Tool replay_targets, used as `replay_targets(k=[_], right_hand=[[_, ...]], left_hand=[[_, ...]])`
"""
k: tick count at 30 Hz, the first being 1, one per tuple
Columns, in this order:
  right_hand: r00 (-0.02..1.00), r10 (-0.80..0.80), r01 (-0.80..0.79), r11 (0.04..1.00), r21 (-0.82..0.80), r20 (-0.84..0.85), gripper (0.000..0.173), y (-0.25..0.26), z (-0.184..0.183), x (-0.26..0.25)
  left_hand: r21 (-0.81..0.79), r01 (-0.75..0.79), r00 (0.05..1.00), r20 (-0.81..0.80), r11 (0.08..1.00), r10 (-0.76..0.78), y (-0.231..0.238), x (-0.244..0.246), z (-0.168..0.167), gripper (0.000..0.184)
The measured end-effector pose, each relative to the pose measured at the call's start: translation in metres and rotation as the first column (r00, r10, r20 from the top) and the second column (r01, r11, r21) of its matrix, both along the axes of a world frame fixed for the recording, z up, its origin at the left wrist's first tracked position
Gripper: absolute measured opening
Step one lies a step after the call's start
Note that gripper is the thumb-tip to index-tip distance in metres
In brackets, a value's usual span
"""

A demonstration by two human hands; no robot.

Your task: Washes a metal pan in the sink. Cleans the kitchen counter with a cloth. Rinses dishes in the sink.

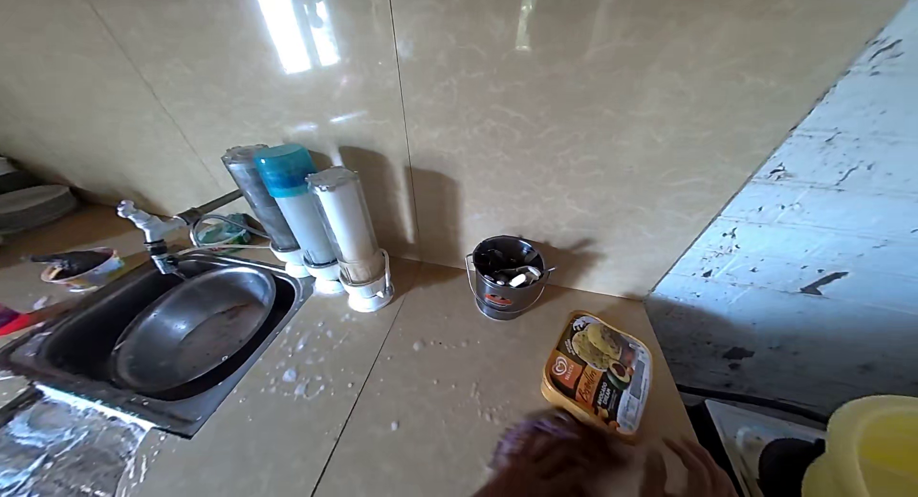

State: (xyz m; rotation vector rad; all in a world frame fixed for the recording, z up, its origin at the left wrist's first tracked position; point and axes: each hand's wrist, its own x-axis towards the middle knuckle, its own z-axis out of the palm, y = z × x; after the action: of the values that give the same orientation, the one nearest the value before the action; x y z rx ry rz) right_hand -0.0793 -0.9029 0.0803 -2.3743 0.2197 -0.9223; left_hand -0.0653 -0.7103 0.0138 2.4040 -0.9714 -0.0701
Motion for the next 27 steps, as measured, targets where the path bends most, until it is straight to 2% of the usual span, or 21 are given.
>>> replay_targets(k=[1, 2, 5, 7, 9, 10, 12, 14, 16, 18, 20, 22, 24, 27], right_hand=[[0.998, 0.065, -0.064, 0.997, -0.034, 0.023, 0.033, 0.006, 0.004, 0.012], [0.991, 0.126, -0.124, 0.991, -0.047, 0.038, 0.034, 0.013, 0.008, 0.023], [0.945, 0.297, -0.282, 0.952, -0.116, 0.138, 0.033, 0.043, 0.012, 0.069], [0.889, 0.442, -0.416, 0.890, -0.188, 0.121, 0.028, 0.070, 0.023, 0.099], [0.843, 0.538, -0.524, 0.820, -0.228, -0.001, 0.025, 0.096, 0.043, 0.128], [0.842, 0.539, -0.531, 0.809, -0.253, -0.043, 0.030, 0.109, 0.050, 0.143], [0.860, 0.453, -0.505, 0.820, -0.270, -0.235, 0.042, 0.132, 0.066, 0.170], [0.826, 0.317, -0.479, 0.830, -0.284, -0.466, 0.046, 0.148, 0.084, 0.189], [0.763, 0.230, -0.468, 0.841, -0.271, -0.604, 0.044, 0.159, 0.092, 0.199], [0.719, 0.209, -0.456, 0.861, -0.223, -0.663, 0.041, 0.165, 0.096, 0.207], [0.705, 0.275, -0.470, 0.872, -0.139, -0.654, 0.038, 0.170, 0.095, 0.207], [0.766, 0.326, -0.478, 0.865, -0.154, -0.554, 0.035, 0.174, 0.080, 0.188], [0.851, 0.341, -0.444, 0.874, -0.199, -0.400, 0.029, 0.173, 0.063, 0.162], [0.920, 0.379, -0.392, 0.888, -0.240, -0.100, 0.021, 0.162, 0.041, 0.124]], left_hand=[[0.065, -0.078, 0.991, -0.103, 0.995, 0.085, 0.037, 0.001, 0.003, 0.055], [0.132, -0.160, 0.977, -0.118, 0.978, 0.176, 0.077, 0.004, 0.001, 0.059], [0.252, -0.312, 0.949, 0.041, 0.916, 0.312, 0.187, 0.009, 0.008, 0.060], [0.251, -0.329, 0.943, 0.028, 0.910, 0.333, 0.218, 0.014, 0.024, 0.060], [0.236, -0.363, 0.928, 0.011, 0.901, 0.372, 0.206, 0.025, 0.039, 0.055], [0.244, -0.370, 0.925, 0.007, 0.896, 0.380, 0.194, 0.028, 0.040, 0.055], [0.317, -0.343, 0.926, -0.043, 0.885, 0.374, 0.173, 0.034, 0.038, 0.060], [0.357, -0.304, 0.934, -0.072, 0.883, 0.350, 0.167, 0.039, 0.033, 0.065], [0.328, -0.304, 0.937, -0.065, 0.895, 0.342, 0.170, 0.036, 0.029, 0.071], [0.243, -0.385, 0.917, -0.003, 0.890, 0.398, 0.173, 0.034, 0.025, 0.077], [0.247, -0.502, 0.856, 0.004, 0.829, 0.517, 0.171, 0.032, 0.027, 0.079], [0.294, -0.561, 0.807, -0.015, 0.774, 0.590, 0.169, 0.031, 0.029, 0.068], [0.336, -0.547, 0.801, -0.056, 0.766, 0.597, 0.168, 0.034, 0.033, 0.054], [0.312, -0.516, 0.822, -0.079, 0.797, 0.564, 0.171, 0.040, 0.030, 0.050]])
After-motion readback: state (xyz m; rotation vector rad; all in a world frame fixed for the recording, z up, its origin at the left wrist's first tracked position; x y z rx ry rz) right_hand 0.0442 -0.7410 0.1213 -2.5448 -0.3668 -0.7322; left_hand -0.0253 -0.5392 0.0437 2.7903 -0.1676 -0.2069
